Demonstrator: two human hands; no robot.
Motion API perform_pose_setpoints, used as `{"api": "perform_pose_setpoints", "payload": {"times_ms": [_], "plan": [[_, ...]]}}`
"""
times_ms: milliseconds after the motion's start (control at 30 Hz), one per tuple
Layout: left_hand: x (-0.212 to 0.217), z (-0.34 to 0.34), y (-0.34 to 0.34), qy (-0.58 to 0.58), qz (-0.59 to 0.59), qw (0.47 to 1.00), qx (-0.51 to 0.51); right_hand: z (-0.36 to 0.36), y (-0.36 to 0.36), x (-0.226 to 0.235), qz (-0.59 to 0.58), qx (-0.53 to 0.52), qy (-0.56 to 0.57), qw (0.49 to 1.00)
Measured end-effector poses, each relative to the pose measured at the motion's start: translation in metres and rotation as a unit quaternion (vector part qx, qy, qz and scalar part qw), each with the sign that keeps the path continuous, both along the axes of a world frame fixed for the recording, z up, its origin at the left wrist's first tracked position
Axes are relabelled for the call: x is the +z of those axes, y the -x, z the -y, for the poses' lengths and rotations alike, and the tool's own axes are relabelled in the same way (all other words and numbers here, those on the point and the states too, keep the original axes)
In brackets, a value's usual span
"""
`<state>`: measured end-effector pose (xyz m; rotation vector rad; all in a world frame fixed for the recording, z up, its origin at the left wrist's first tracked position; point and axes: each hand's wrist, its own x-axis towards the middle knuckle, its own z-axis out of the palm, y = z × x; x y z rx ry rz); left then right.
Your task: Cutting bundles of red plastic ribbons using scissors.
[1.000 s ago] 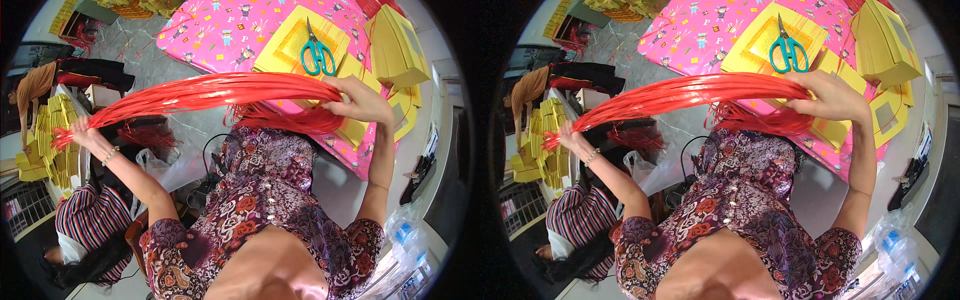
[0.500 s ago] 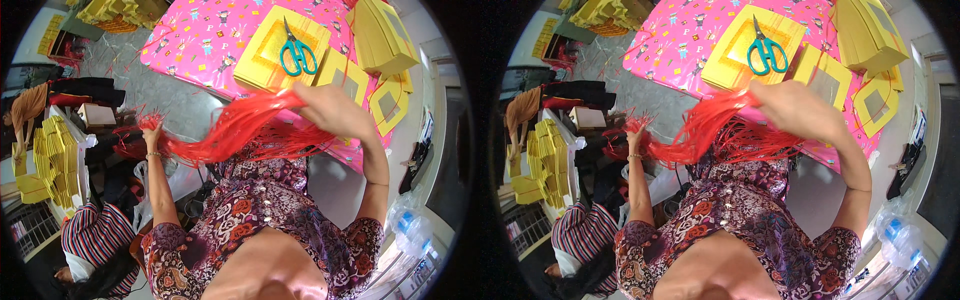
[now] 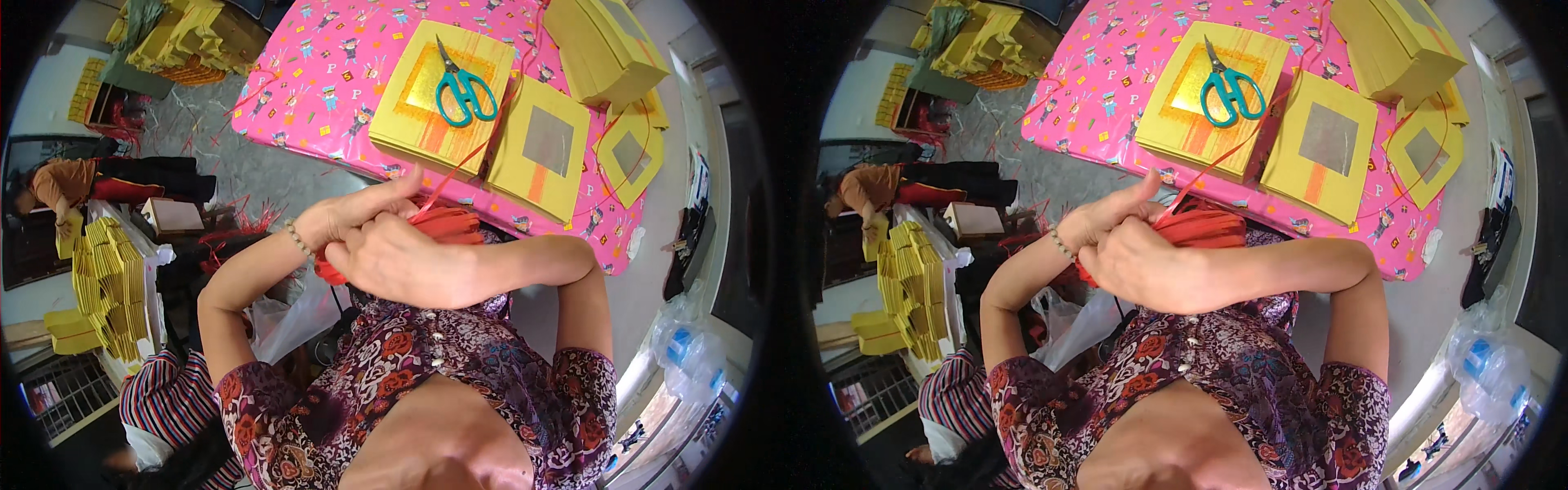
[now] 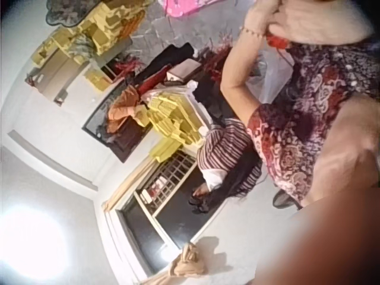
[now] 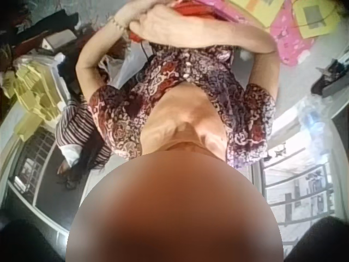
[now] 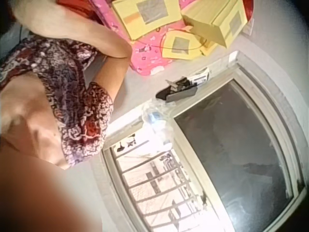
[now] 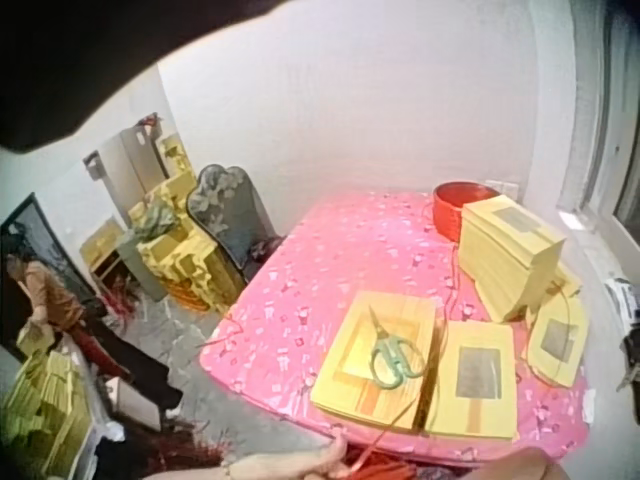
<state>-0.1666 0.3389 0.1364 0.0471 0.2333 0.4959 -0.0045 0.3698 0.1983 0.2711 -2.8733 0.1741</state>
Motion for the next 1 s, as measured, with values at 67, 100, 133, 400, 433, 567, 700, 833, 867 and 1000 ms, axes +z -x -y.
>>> {"api": "perform_pose_setpoints", "payload": {"times_ms": [67,100,133,400,433,567,700,833,867,1000], "plan": [[0.035,-0.006,-0.03,-0.046,-0.287,0.956,0.031,0.009,-0.004,-0.012,-0.033,-0.021,-0.036,0.999],[0.038,-0.015,-0.035,-0.133,-0.199,0.97,-0.042,0.013,-0.005,-0.009,-0.071,-0.029,-0.073,0.994],[0.042,-0.019,-0.04,-0.137,-0.203,0.968,-0.044,0.018,-0.007,-0.005,-0.076,-0.031,-0.076,0.994],[0.094,-0.033,-0.072,-0.267,-0.334,0.897,-0.109,0.047,-0.009,0.011,-0.038,-0.053,-0.103,0.993],[0.103,-0.038,-0.077,-0.291,-0.34,0.892,-0.061,0.051,-0.007,0.008,-0.054,-0.069,-0.115,0.989],[0.128,-0.054,-0.074,-0.307,-0.404,0.861,0.009,0.07,0.009,-0.014,-0.055,-0.058,-0.109,0.991],[0.144,-0.072,-0.071,-0.337,-0.44,0.83,0.07,0.083,0.021,-0.047,-0.018,-0.038,-0.06,0.997],[0.143,-0.099,-0.062,-0.331,-0.463,0.809,0.147,0.101,0.046,-0.099,-0.031,-0.007,0.007,0.999],[0.138,-0.107,-0.054,-0.318,-0.471,0.803,0.18,0.106,0.051,-0.109,-0.052,0.005,0.036,0.998],[0.125,-0.137,-0.044,-0.301,-0.456,0.808,0.218,0.102,0.05,-0.113,-0.047,0.009,0.018,0.999]]}}
